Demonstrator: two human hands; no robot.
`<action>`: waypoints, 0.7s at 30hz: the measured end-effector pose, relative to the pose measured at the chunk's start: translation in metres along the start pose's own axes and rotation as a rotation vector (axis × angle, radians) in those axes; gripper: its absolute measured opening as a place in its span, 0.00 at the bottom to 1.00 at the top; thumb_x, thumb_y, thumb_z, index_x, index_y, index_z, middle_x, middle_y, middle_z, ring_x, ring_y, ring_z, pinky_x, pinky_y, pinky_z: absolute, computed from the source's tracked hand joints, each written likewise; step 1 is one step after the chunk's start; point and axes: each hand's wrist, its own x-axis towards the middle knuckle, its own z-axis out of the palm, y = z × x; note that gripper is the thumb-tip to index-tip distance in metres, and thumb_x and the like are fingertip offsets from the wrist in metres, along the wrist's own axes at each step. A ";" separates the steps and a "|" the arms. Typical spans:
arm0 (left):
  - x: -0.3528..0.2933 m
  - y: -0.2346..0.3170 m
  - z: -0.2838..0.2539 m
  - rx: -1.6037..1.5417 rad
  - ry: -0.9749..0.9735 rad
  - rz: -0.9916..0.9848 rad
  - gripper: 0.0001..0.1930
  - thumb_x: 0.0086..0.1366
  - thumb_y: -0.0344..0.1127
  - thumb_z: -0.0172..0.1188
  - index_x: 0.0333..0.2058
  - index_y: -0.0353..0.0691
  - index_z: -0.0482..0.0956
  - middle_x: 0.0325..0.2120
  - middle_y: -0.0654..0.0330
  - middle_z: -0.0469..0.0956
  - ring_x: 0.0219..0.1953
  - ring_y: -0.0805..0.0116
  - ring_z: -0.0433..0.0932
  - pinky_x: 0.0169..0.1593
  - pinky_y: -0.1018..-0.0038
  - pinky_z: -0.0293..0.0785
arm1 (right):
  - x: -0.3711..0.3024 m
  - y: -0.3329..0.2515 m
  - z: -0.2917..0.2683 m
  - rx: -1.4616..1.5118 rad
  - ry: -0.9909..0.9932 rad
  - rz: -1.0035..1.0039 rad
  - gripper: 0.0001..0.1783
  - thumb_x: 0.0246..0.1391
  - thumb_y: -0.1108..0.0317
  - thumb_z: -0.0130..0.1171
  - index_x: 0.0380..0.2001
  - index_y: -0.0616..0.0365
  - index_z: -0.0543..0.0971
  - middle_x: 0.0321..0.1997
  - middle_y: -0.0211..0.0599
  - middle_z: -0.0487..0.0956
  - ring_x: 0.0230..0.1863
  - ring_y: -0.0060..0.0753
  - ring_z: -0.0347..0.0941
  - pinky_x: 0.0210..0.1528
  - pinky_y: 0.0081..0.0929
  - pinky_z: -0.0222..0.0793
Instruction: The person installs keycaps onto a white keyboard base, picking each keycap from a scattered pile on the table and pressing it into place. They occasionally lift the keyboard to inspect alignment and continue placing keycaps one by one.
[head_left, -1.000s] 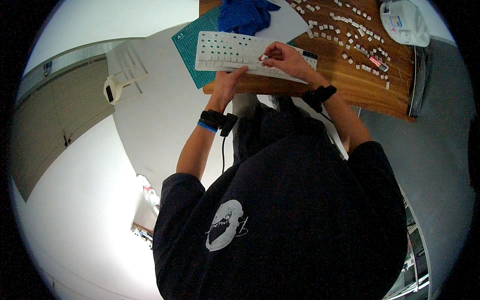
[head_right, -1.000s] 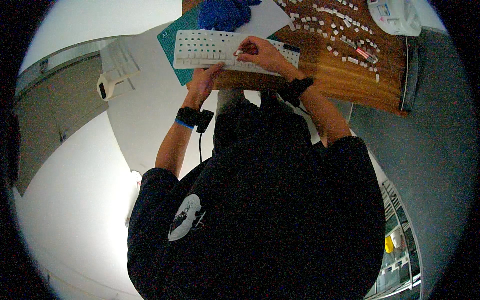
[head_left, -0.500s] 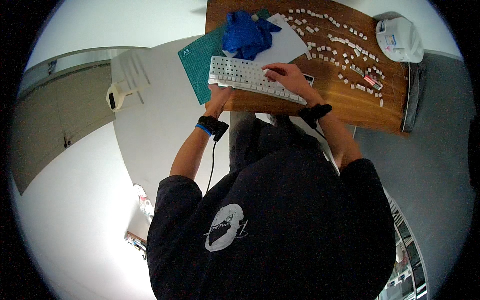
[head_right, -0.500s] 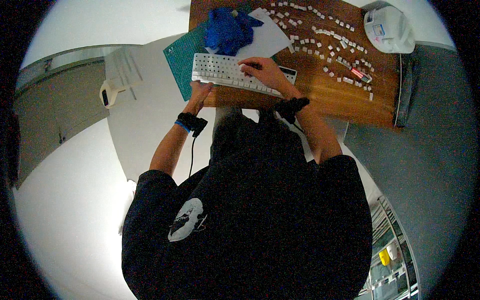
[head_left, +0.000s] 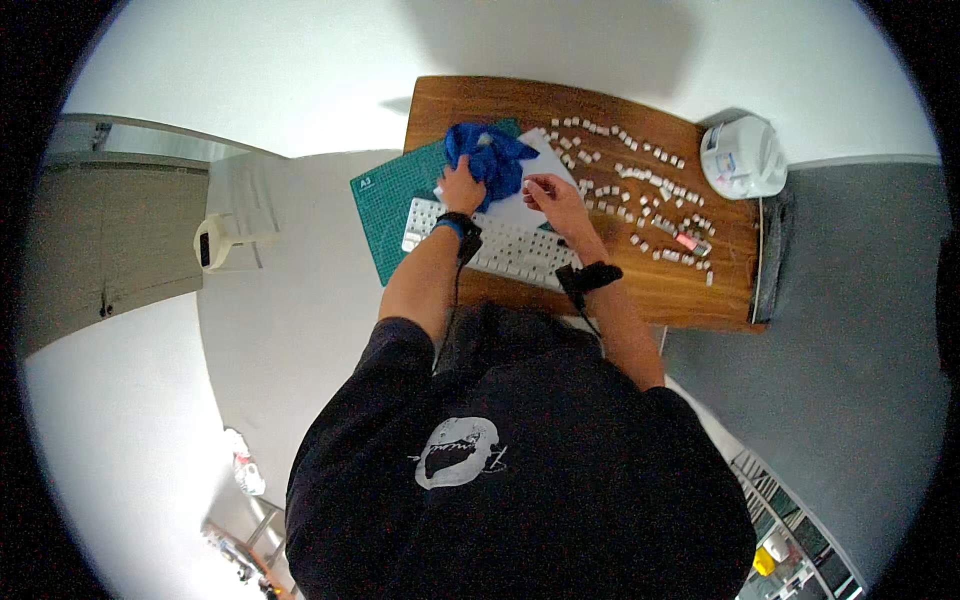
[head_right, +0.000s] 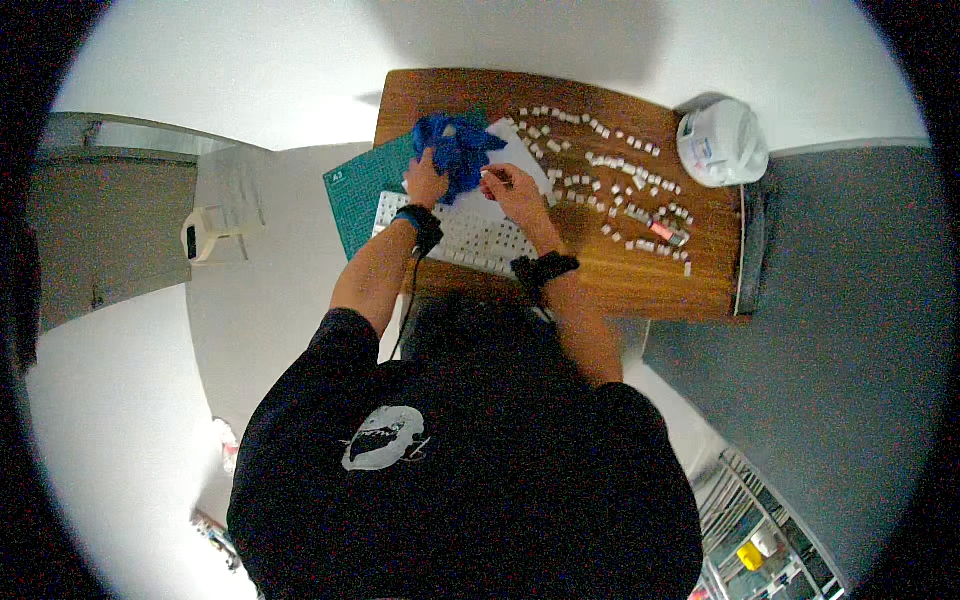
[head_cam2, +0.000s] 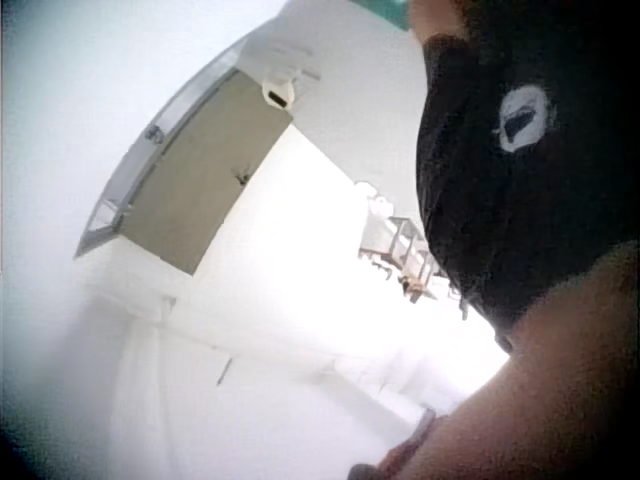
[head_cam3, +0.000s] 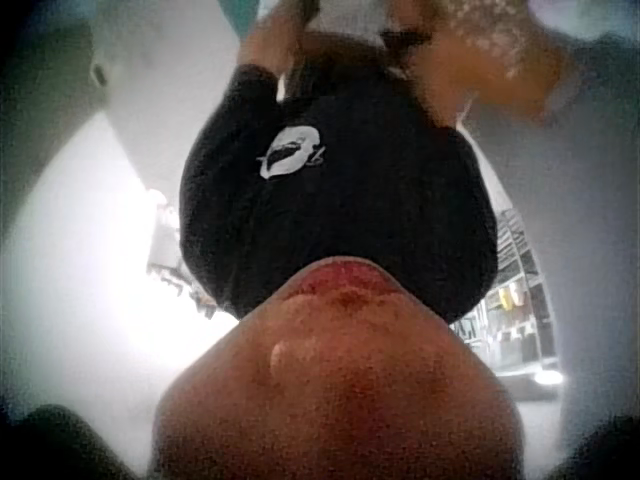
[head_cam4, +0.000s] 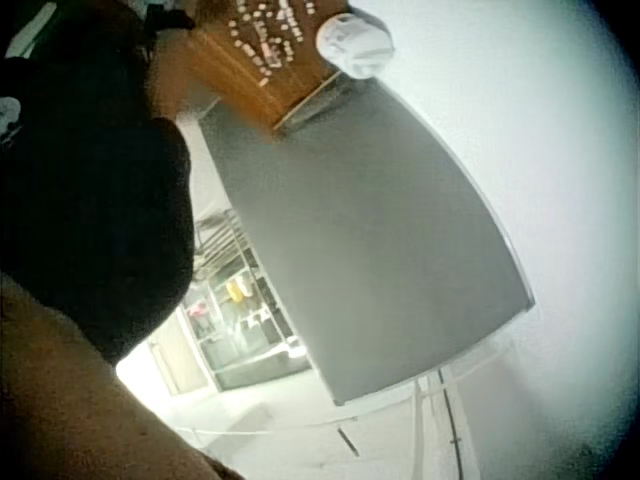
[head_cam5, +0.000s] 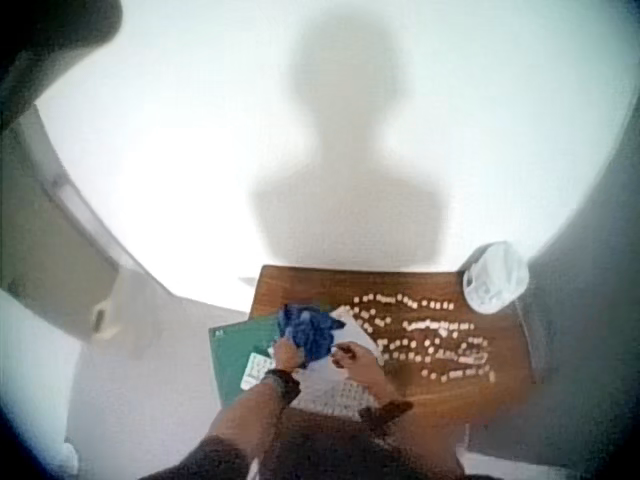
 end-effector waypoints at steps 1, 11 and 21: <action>0.002 0.003 -0.004 -0.088 0.001 -0.031 0.32 0.54 0.38 0.65 0.59 0.57 0.69 0.45 0.41 0.75 0.49 0.34 0.73 0.50 0.44 0.71 | 0.007 0.004 -0.001 0.064 0.040 -0.028 0.17 0.67 0.62 0.56 0.53 0.63 0.77 0.42 0.38 0.81 0.44 0.28 0.78 0.47 0.28 0.76; -0.040 0.064 -0.117 -0.961 0.034 -0.020 0.23 0.60 0.42 0.66 0.49 0.32 0.75 0.41 0.50 0.81 0.41 0.61 0.80 0.44 0.67 0.76 | 0.059 -0.003 0.058 -0.244 0.332 -0.347 0.15 0.59 0.61 0.64 0.43 0.61 0.80 0.40 0.47 0.83 0.40 0.42 0.81 0.43 0.36 0.75; -0.045 0.080 -0.151 -0.993 0.055 0.007 0.27 0.62 0.41 0.64 0.57 0.35 0.71 0.45 0.52 0.80 0.45 0.61 0.79 0.49 0.67 0.75 | 0.045 -0.046 0.060 -0.184 0.266 -0.423 0.13 0.61 0.65 0.62 0.44 0.61 0.77 0.39 0.45 0.82 0.41 0.39 0.81 0.44 0.34 0.75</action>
